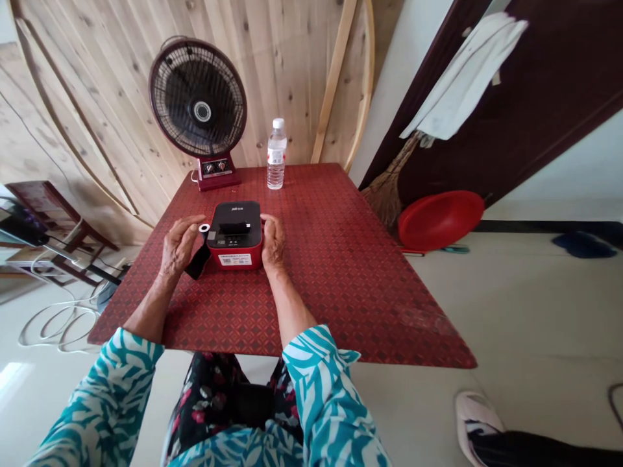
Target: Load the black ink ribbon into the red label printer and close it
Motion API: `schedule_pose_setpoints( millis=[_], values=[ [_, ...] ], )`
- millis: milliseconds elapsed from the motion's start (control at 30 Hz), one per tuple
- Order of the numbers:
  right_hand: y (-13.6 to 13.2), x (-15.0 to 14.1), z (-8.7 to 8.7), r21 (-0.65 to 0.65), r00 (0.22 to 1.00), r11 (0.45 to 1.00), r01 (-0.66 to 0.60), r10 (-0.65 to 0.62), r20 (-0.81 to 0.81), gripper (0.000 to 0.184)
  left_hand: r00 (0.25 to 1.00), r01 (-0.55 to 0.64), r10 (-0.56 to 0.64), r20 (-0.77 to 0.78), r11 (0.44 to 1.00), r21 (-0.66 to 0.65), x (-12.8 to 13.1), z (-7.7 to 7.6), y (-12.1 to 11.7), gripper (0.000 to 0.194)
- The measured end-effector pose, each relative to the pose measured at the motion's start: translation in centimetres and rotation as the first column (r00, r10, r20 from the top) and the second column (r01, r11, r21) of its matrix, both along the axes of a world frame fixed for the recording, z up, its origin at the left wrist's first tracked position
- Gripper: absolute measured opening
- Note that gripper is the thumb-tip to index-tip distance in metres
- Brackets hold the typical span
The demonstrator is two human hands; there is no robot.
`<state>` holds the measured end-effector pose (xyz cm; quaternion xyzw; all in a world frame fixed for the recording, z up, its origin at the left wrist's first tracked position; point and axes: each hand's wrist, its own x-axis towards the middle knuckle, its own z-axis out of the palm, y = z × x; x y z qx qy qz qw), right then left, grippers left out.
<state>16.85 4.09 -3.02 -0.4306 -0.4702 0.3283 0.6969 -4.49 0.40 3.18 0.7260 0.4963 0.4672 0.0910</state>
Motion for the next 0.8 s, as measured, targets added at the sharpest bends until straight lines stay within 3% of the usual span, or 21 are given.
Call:
schedule_pose_setpoints(
  millis=[133, 300, 600, 800],
  values=[
    [0.8, -0.3, -1.2, -0.105, 0.985, 0.994, -0.035, 0.017, -0.17, 0.057, 0.982, 0.003, 0.018, 0.188, 0.994, -0.11, -0.3, -0.3, 0.5, 0.036],
    [1.3, -0.3, -1.9, -0.151, 0.993, 0.989, 0.009, -0.026, -0.111, 0.053, 0.905, 0.117, -0.01, 0.425, 0.967, -0.227, 0.0, -0.6, 0.9, 0.04],
    [0.6, -0.2, -1.1, -0.207, 0.998, 0.978, 0.023, -0.034, -0.052, 0.052, 0.838, 0.258, -0.07, 0.54, 0.925, -0.28, 0.5, -1.2, 1.1, 0.046],
    [0.3, -0.3, -0.6, -0.217, 0.998, 0.976, 0.012, -0.027, -0.064, 0.044, 0.793, 0.294, -0.07, 0.605, 0.914, -0.28, 0.6, -0.7, 1.0, 0.046]
  ],
)
